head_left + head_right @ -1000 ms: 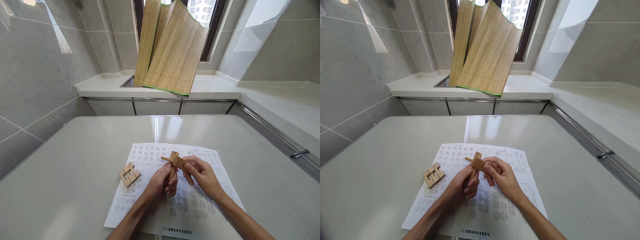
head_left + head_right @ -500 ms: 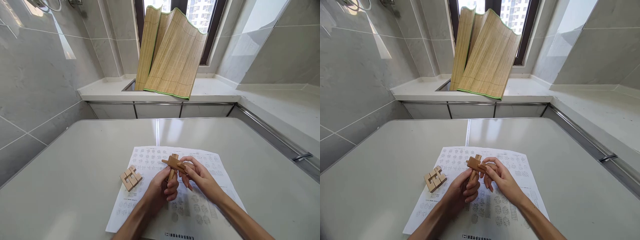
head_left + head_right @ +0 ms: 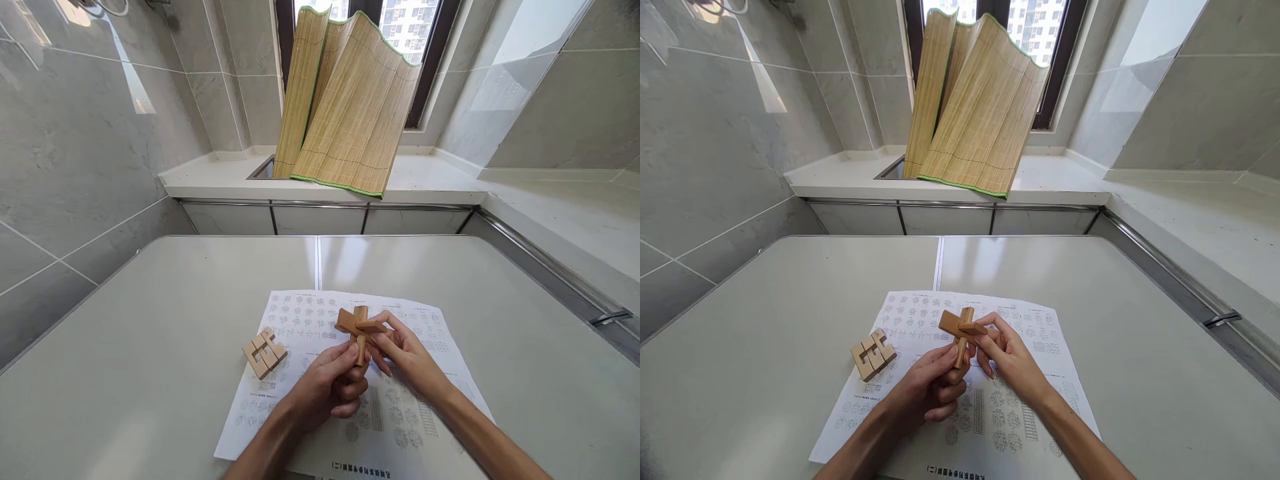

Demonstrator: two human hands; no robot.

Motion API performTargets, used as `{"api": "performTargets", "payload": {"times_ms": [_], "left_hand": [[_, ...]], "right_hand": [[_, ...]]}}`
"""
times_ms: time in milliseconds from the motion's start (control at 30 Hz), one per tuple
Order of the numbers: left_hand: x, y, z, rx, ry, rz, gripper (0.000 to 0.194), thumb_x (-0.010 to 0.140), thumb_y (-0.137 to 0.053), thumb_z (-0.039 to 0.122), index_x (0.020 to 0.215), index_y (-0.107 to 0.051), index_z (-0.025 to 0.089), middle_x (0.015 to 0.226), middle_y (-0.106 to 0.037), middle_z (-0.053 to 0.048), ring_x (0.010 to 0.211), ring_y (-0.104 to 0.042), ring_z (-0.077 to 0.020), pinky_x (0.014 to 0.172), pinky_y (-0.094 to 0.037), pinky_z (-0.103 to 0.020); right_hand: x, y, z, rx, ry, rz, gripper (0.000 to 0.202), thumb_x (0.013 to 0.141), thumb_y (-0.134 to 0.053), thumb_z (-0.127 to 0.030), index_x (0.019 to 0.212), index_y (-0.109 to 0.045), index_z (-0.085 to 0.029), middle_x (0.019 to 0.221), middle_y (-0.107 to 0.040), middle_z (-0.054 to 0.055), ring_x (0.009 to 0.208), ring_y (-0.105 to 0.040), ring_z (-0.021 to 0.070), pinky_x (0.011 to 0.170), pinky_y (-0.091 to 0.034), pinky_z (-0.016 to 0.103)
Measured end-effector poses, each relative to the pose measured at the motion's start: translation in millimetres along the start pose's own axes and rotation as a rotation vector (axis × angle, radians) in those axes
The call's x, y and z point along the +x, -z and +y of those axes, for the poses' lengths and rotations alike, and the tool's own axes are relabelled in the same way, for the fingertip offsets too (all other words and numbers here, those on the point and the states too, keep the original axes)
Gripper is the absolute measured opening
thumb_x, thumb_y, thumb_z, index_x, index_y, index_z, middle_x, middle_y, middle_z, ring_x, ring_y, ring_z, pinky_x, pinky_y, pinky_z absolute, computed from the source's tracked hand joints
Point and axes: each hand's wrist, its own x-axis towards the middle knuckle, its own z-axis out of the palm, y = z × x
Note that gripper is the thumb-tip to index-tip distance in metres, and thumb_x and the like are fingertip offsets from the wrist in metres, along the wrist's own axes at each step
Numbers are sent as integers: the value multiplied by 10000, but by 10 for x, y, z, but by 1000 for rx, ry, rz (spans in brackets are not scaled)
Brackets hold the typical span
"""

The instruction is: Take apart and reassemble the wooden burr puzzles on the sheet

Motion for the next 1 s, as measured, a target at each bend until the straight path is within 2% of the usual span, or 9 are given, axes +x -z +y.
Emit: {"api": "performTargets", "payload": {"times_ms": [133, 267, 467, 600, 767, 900, 1000], "left_hand": [[6, 54, -41, -2, -2, -29, 380, 952, -686, 533, 934, -514, 195, 665, -251, 97, 477, -134, -56, 355, -141, -163], [13, 80, -52, 12, 5, -47, 374, 971, -660, 539, 939, -517, 195, 642, -237, 103, 468, -133, -60, 351, -152, -164], [12, 57, -12, 4, -12, -13, 387, 953, -683, 542, 927, -531, 187, 595, -216, 117, 457, -98, -63, 339, -156, -160], [26, 79, -16, 3, -34, 18, 453, 925, -681, 608, 896, -536, 179, 555, -193, 130, 461, -68, -70, 330, -157, -158], [70, 111, -47, 23, -68, 95, 543, 906, -621, 717, 791, -467, 209, 508, -161, 145, 446, -49, -65, 325, -165, -153], [100, 107, -59, 69, -81, 173, 609, 887, -551, 799, 745, -423, 221, 506, -171, 143, 432, -60, -56, 324, -175, -146], [109, 98, -57, 79, -95, 179, 617, 884, -520, 823, 781, -458, 218, 515, -177, 141, 440, -63, -61, 328, -189, -146]], "right_hand": [[-5, 2, -20, 11, -24, -43, 343, 988, -646, -559, 1035, -587, -225, 626, -585, -64, 462, -360, 84, 546, -297, 270], [-12, 23, -23, -9, -29, -58, 312, 1013, -620, -540, 1032, -585, -230, 580, -507, -89, 477, -352, 91, 560, -293, 275], [-2, 53, -3, 25, -21, -114, 308, 1037, -582, -527, 1086, -569, -223, 732, -643, -27, 499, -467, 92, 575, -381, 277], [29, 75, 19, 55, -62, -181, 336, 1024, -594, -536, 1067, -591, -204, 815, -667, 11, 514, -541, 103, 525, -417, 261], [21, 70, 37, 124, -138, -252, 380, 1012, -611, -538, 1037, -657, -162, 771, -645, 18, 533, -568, 116, 510, -464, 252], [0, 42, 29, 283, -211, -227, 360, 967, -692, -516, 959, -674, -157, 799, -671, 38, 536, -573, 107, 483, -457, 229], [21, 40, 16, 426, -268, -100, 350, 909, -771, -492, 886, -657, -162, 770, -663, 25, 499, -533, 80, 449, -425, 199]]}}
